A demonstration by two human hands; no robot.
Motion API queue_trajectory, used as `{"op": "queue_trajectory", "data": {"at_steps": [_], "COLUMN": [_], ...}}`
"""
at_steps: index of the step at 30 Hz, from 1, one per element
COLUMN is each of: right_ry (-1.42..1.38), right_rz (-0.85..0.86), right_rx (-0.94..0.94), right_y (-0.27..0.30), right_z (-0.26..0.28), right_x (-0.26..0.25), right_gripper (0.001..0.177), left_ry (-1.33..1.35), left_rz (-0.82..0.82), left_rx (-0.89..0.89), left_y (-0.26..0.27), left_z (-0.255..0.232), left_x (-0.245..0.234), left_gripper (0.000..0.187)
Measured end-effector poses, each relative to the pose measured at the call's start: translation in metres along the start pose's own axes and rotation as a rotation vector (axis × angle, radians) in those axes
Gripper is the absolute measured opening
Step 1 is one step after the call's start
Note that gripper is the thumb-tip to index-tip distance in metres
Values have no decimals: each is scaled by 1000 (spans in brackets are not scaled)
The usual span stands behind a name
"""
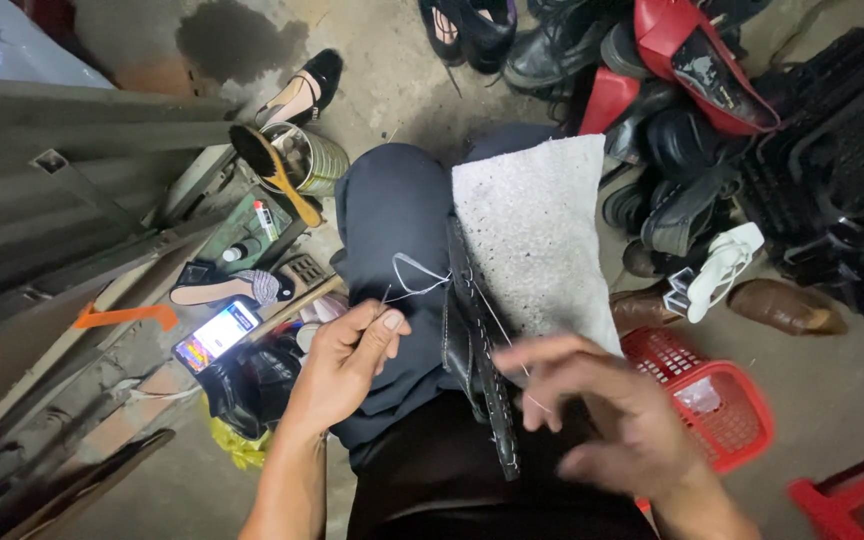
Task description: The person sits on the floor and sews a black slip-on shoe using a needle and white thread. They repeatedly push the needle through the shoe's sole and upper, pulling the thread tight to secure the stitching. The shoe is held on a white cloth placed on the person's lap.
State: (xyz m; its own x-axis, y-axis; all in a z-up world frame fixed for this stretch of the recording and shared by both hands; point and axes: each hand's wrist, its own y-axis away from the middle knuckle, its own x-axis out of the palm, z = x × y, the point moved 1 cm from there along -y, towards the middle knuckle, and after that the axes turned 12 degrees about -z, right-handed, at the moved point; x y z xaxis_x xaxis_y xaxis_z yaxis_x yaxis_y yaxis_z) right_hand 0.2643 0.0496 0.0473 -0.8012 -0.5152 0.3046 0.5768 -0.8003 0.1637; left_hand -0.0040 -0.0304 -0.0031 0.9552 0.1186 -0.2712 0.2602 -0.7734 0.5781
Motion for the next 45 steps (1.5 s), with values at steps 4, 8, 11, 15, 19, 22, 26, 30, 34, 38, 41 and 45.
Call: {"op": "queue_trajectory", "data": {"at_steps": [4, 8, 11, 15, 19, 22, 26, 30, 34, 38, 41, 45], "right_ry": [755, 891, 937, 959, 1007, 1136, 1270, 1214, 1139, 980, 853, 840], "right_rz": [183, 241, 95, -22, -40, -79, -108, -109, -146, -201, -234, -244], "right_rx": [305, 366, 224, 76, 115, 138, -31, -76, -87, 12, 36, 37], "right_y": [-2, 11, 21, 36, 41, 42, 47, 43, 44, 53, 55, 55], "right_z": [-5, -19, -27, -41, -51, -58, -65, -61, -66, -69, -65, -59], "right_x": [21, 26, 24, 17, 16, 16, 16, 15, 9, -2, -8, -8], "right_gripper": [111, 107, 81, 67, 69, 71, 63, 54, 53, 51, 49, 50], "left_ry": [77, -61, -167, -178, -44, -74, -254, -343, -489, -725, -739, -668], "left_rz": [-18, -62, -30, 39, 207, 108, -226, -215, -294, -427, -450, -405], "left_rx": [-8, 134, 218, 244, 299, 265, 771, 850, 806, 734, 760, 772], "left_y": [5, 0, -10, -11, 2, 14, 25, 18, 4, -8, -15, -21], "left_z": [-1, -7, -8, -8, -6, -3, 2, 5, 1, 4, -1, 0], "left_x": [1, 16, 32, 38, 32, 39, 54, 49, 45, 52, 61, 70], "left_gripper": [34, 31, 39, 16, 25, 30, 32, 38, 41, 27, 12, 29]}}
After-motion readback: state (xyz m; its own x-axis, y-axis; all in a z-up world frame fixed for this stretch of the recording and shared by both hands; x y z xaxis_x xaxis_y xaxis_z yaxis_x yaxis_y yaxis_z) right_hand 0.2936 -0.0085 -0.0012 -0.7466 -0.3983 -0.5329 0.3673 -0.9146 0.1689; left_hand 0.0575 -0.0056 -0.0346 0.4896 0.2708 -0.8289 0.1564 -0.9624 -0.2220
